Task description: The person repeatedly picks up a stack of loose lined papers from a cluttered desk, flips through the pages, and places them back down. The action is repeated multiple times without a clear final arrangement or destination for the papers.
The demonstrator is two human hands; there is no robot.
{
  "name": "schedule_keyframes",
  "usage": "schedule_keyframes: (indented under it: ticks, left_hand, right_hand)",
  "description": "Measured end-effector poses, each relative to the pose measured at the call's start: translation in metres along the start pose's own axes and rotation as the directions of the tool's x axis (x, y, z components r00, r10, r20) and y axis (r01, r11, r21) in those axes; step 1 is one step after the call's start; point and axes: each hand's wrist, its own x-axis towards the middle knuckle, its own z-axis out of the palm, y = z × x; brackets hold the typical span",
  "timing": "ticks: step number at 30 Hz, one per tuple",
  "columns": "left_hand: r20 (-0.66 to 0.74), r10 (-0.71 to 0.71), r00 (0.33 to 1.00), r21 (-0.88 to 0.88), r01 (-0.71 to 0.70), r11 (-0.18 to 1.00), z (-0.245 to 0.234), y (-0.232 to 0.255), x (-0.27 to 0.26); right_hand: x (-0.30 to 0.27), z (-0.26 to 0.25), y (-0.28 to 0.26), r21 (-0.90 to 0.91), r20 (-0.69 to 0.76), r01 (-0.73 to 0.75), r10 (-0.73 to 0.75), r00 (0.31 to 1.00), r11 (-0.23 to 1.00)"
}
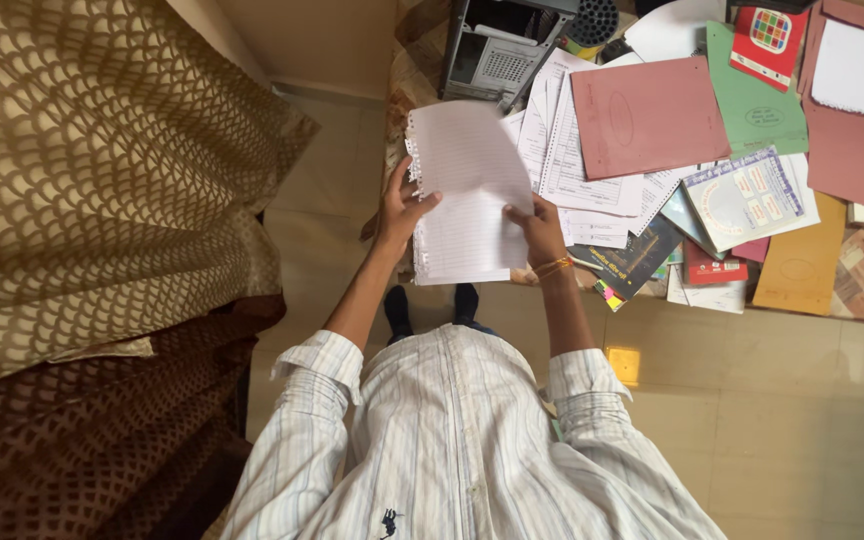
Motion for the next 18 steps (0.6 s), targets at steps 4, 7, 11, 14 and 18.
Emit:
schedule_keyframes:
  ticks: [4, 7, 11, 14, 18]
  left_hand:
    - [0.135, 0.228, 0.964, -0.076, -0.219, 0.973, 0.011, 0.023, -0.020]
    - [0.239, 0.392, 0.888, 0.031, -0.411, 0.911, 0.020, 0.038, -0.024]
    - [0.359, 0.372, 0.856, 0.293, -0.481, 0.826, 0.038, 0.051, -0.034]
    - [0.386, 0.293, 0.875, 0.320, -0.425, 0.847, 0.061, 0.061, -0.042]
    - [0.451, 0.332, 0.828, 0.298, -0.491, 0.818, 0.108, 0.066, -0.052]
  right_hand:
    - [-0.020, -0.008, -0.005, 0.018, -0.053, -0.022, 0.023, 0.998, 1.000]
    - [-0.035, -0.011, -0.010, -0.026, -0.085, -0.021, 0.018, 0.996, 0.999]
    - [-0.054, -0.021, -0.027, -0.067, -0.115, 0.033, -0.041, 0.992, 0.997]
    - [-0.069, -0.036, -0.047, -0.114, -0.105, 0.242, -0.254, 0.962, 0.964]
    - [-0.094, -0.073, -0.072, -0.099, -0.112, 0.421, -0.430, 0.896, 0.902]
